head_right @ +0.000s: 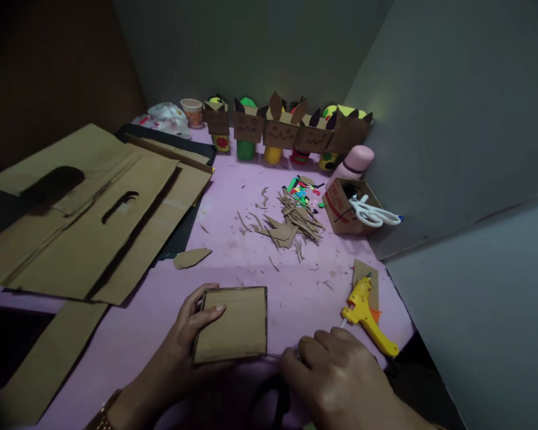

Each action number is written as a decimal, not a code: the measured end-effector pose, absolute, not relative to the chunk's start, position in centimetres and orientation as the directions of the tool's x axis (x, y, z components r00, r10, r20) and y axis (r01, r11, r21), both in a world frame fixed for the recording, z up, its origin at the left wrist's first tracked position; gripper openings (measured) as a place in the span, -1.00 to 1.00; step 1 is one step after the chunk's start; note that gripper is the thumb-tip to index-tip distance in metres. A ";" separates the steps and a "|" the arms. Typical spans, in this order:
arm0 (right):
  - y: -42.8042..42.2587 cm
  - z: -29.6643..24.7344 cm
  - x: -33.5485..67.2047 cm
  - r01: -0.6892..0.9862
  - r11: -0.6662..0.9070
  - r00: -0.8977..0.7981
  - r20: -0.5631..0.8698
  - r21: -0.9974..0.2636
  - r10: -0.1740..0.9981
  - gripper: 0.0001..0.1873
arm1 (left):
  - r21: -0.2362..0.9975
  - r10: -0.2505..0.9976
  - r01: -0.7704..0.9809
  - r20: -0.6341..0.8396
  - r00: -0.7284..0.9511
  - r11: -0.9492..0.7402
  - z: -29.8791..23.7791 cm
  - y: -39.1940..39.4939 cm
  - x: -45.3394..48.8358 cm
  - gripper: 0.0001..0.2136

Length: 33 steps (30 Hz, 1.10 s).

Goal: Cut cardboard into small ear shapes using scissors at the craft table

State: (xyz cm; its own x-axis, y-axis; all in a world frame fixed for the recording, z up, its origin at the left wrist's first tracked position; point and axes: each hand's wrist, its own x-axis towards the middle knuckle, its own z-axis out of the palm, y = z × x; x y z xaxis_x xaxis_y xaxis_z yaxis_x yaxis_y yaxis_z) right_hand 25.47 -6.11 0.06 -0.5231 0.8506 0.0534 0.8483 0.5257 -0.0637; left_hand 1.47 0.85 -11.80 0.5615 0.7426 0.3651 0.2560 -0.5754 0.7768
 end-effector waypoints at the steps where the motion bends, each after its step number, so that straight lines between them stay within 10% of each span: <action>1: -6.2 0.2 25.5 0.850 0.522 -0.520 0.051 -0.065 0.853 -0.73 | 0.779 0.743 0.259 0.356 0.567 -0.571 -11.8 0.8 1.4 -0.41; 16: -6.8 0.1 24.8 0.847 0.529 -0.523 0.271 0.057 0.808 -0.62 | 0.777 0.751 0.277 0.346 0.562 -0.565 -11.9 0.7 1.5 -0.37; 33: -6.1 0.8 24.5 0.830 0.554 -0.557 0.156 0.063 0.816 -0.54 | 0.768 0.736 0.248 0.387 0.556 -0.591 -11.8 0.8 1.4 -0.39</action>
State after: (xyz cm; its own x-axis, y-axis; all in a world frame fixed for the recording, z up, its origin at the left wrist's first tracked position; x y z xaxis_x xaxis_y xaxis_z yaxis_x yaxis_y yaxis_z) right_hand 24.53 -6.08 0.85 -0.5568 0.8158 0.1563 0.8299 0.5544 0.0628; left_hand 1.45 0.84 -11.84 0.5559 0.7357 0.3870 0.2478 -0.5911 0.7676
